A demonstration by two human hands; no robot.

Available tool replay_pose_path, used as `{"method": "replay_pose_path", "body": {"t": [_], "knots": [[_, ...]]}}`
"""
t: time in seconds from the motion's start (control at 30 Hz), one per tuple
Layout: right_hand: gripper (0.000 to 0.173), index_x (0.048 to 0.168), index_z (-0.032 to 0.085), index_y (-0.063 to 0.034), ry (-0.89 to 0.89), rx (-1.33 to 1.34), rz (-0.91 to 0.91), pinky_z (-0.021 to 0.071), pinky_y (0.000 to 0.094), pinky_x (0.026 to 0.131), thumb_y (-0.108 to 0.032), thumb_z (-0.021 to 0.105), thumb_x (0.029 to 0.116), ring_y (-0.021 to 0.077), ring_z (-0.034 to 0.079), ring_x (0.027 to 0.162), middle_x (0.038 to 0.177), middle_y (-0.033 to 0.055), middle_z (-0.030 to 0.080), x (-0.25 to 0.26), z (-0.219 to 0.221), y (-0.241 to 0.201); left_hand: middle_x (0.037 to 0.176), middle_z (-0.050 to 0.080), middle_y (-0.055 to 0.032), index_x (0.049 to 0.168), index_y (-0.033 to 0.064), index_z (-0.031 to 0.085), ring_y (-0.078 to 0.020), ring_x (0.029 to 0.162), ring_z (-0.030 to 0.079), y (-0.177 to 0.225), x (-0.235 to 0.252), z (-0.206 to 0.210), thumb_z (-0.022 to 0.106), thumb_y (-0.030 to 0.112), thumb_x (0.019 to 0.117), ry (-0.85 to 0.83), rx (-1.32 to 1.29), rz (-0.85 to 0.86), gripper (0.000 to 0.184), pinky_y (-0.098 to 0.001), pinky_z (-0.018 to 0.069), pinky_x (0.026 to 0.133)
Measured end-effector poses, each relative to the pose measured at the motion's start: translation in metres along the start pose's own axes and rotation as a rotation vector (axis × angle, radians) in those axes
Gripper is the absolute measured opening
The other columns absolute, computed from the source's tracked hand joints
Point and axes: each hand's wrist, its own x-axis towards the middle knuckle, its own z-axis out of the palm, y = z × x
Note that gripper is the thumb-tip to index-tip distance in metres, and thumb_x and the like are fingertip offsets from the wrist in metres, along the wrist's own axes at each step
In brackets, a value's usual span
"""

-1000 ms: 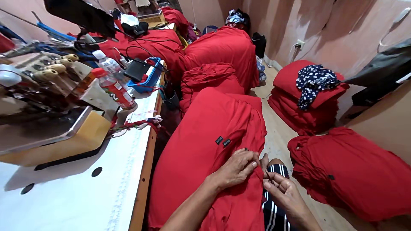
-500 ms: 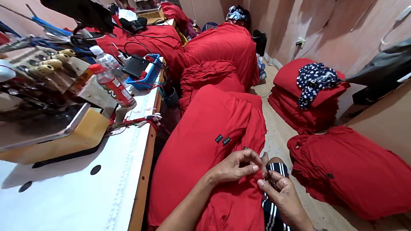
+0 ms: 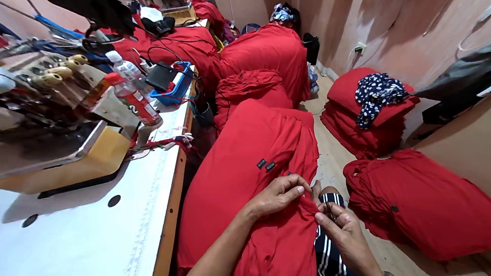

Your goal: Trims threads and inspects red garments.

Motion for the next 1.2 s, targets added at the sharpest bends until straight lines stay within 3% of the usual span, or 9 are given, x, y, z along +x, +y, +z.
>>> {"method": "replay_pose_path", "body": {"t": [0.13,0.33,0.53,0.6,0.7,0.77,1.0,1.2], "knots": [[0.01,0.094,0.064,-0.0126,0.003,0.06,0.064,0.037,0.0097,0.045,-0.006,0.057,0.0921,-0.0077,0.044,0.049,0.07,-0.0137,0.059,0.001,0.0,0.001,0.1,0.065,-0.0044,0.116,-0.0087,0.063,0.0011,0.09,0.057,0.001,-0.001,-0.003,0.041,0.007,0.105,-0.04,0.066,0.009,0.029,-0.0175,0.0477,0.084],[0.011,0.092,0.064,-0.0119,0.03,0.142,0.148,0.0355,0.0102,0.043,-0.004,0.056,0.0921,-0.0068,0.041,0.045,0.064,-0.0123,0.057,0.001,0.001,0.001,0.111,0.066,-0.0115,0.122,-0.0121,0.059,-0.0052,0.103,0.061,0.0,-0.002,-0.008,0.041,0.0,0.1,-0.098,0.057,0.026,0.031,-0.0223,0.0494,0.095],[0.012,0.095,0.064,-0.0116,0.034,0.214,0.183,0.034,0.0105,0.042,-0.004,0.054,0.0934,-0.0066,0.038,0.044,0.06,-0.0121,0.053,0.0,0.001,0.003,0.119,0.063,-0.0147,0.115,-0.0095,0.058,-0.0094,0.108,0.06,0.001,-0.005,-0.012,0.065,0.006,0.0868,-0.178,0.089,-0.031,0.033,-0.0245,0.0488,0.095],[0.013,0.094,0.063,-0.0114,0.042,0.235,0.199,0.0339,0.0109,0.041,-0.004,0.054,0.0935,-0.0063,0.038,0.043,0.059,-0.0119,0.052,0.0,0.002,0.003,0.12,0.064,-0.0166,0.109,-0.0086,0.063,-0.012,0.11,0.06,-0.001,-0.005,-0.01,0.069,0.009,0.0868,-0.174,0.132,-0.029,0.029,-0.0266,0.0479,0.096],[0.013,0.094,0.064,-0.0113,0.044,0.253,0.221,0.0333,0.0109,0.041,-0.003,0.053,0.0939,-0.0063,0.037,0.042,0.057,-0.0116,0.051,0.0,0.002,0.004,0.113,0.067,-0.015,0.1,-0.0079,0.067,-0.0088,0.104,0.061,-0.003,-0.005,-0.009,0.06,0.013,0.0971,-0.139,0.151,0.011,0.022,-0.0239,0.048,0.092],[0.013,0.094,0.064,-0.0118,0.052,0.251,0.231,0.033,0.0109,0.041,-0.004,0.053,0.0933,-0.0062,0.037,0.043,0.058,-0.0118,0.051,-0.001,0.003,0.004,0.11,0.068,-0.0121,0.101,-0.0075,0.066,-0.0045,0.098,0.061,-0.003,-0.005,-0.01,0.055,0.013,0.1007,-0.112,0.128,-0.002,0.024,-0.0217,0.0489,0.089],[0.013,0.096,0.063,-0.0114,0.05,0.239,0.231,0.0343,0.0111,0.042,-0.003,0.054,0.0931,-0.0064,0.038,0.043,0.057,-0.0127,0.05,-0.002,0.003,0.004,0.107,0.068,-0.0102,0.103,-0.0065,0.064,-0.0015,0.09,0.058,-0.001,-0.006,-0.009,0.048,0.015,0.1044,-0.123,0.164,-0.019,0.026,-0.0194,0.0466,0.082],[0.01,0.095,0.063,-0.0098,0.032,0.151,0.18,0.0388,0.0107,0.045,-0.003,0.057,0.0915,-0.0059,0.044,0.048,0.068,-0.0108,0.059,-0.002,0.004,0.006,0.107,0.068,-0.0125,0.104,-0.0073,0.064,-0.0049,0.094,0.06,-0.001,-0.006,-0.009,0.045,0.016,0.1063,-0.132,0.189,-0.03,0.03,-0.0222,0.0469,0.086]]}}
